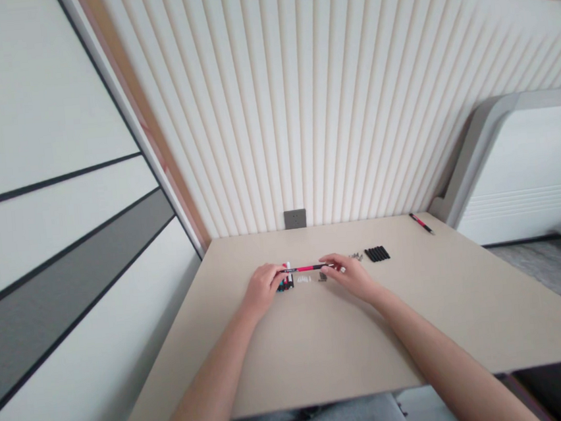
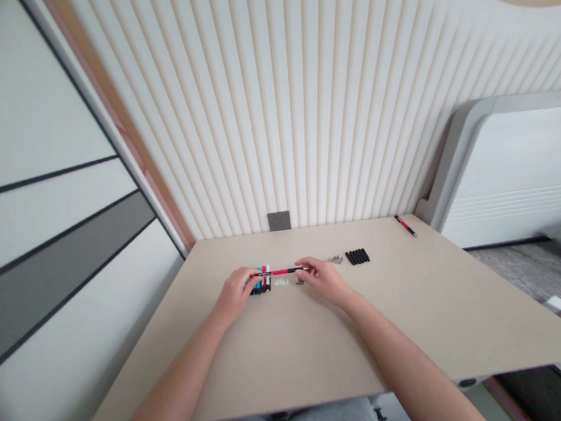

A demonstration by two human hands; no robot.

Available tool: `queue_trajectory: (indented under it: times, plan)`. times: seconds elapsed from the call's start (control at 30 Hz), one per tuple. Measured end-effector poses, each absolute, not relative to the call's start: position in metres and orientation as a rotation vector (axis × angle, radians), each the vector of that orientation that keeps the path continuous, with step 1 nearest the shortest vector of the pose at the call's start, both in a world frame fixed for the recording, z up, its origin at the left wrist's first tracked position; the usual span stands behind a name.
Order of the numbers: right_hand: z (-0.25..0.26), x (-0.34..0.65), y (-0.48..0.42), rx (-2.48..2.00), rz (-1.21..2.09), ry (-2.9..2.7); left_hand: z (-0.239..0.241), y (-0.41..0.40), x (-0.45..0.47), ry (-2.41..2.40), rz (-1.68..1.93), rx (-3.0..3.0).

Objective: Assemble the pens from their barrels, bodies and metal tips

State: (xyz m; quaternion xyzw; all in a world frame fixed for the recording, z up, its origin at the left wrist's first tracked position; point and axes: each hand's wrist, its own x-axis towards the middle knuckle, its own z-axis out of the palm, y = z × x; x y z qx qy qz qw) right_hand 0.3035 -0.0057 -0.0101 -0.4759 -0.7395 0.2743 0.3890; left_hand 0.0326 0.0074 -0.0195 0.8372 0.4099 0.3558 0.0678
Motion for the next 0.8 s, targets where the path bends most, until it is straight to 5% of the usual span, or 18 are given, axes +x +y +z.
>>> queue_trajectory:
  times: [0.4,0.8]
  plan:
    - [-0.008,0.307,-0.007,-1.207,0.626,-2.071,-0.019,0.008,0.031,1.237,1.081,2.545]
    - [-0.031,0.383,0.025,-1.769,-0.004,-1.785,-0.016,0.006,0.032,1.262,1.095,2.495]
